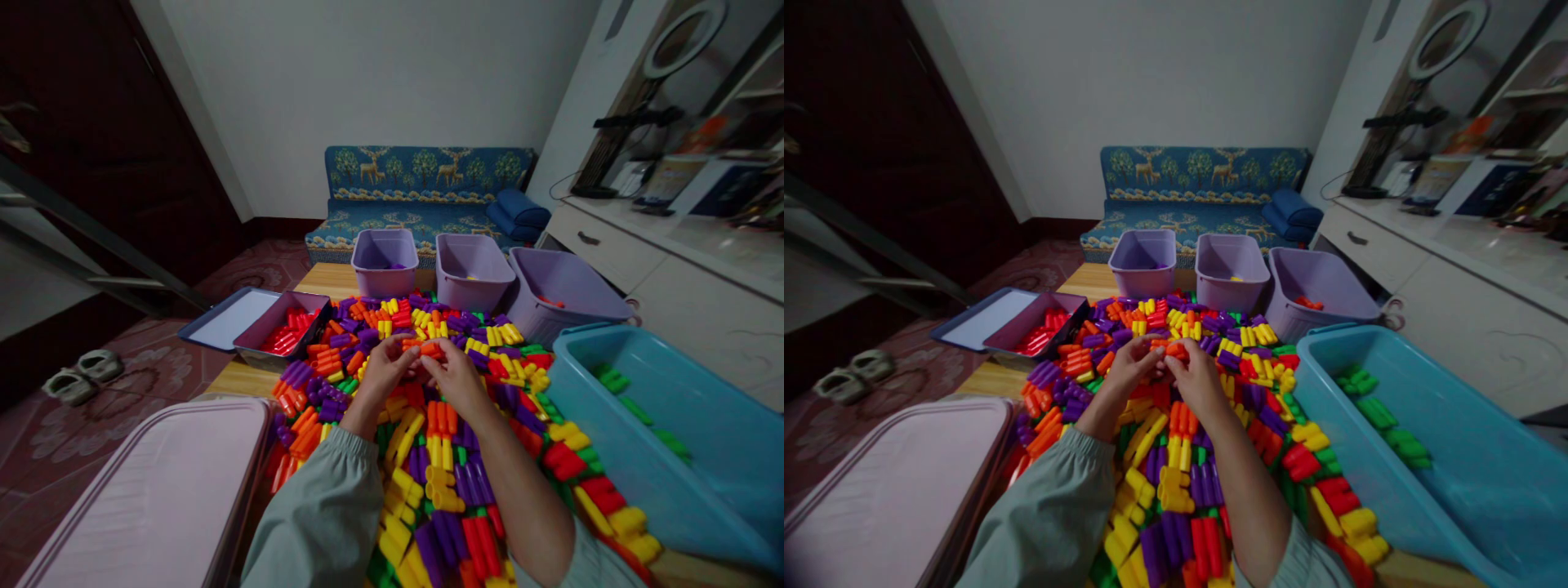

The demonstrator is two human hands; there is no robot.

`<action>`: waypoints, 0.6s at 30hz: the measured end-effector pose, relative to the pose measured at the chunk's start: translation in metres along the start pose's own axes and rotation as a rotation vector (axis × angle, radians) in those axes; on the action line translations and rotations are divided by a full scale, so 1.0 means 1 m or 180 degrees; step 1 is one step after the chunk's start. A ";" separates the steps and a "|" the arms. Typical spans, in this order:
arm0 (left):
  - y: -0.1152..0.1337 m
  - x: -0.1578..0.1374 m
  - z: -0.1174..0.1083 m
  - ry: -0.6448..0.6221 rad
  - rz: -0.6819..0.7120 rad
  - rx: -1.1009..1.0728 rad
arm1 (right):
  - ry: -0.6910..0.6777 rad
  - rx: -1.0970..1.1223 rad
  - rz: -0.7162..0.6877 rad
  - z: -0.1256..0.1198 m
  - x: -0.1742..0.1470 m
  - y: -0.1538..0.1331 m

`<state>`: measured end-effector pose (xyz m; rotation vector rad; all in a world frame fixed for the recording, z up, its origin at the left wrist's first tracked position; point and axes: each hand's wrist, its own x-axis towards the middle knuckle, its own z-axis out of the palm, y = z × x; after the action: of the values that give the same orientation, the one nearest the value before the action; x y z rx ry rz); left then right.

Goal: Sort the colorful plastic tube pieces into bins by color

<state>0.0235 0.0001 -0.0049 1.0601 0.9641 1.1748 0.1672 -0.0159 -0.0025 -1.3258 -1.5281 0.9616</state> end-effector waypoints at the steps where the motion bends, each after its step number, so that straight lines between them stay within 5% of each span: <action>1: 0.001 0.000 0.000 0.0018 -0.0008 -0.0038 | -0.0033 0.0031 0.0019 0.000 0.000 -0.001; 18: 0.003 -0.005 0.000 -0.0160 0.0077 0.0149 | 0.0111 0.0376 0.0242 -0.001 0.001 0.003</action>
<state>0.0220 -0.0045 -0.0023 1.1363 0.9456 1.1448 0.1696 -0.0142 -0.0050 -1.3175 -1.3818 1.0547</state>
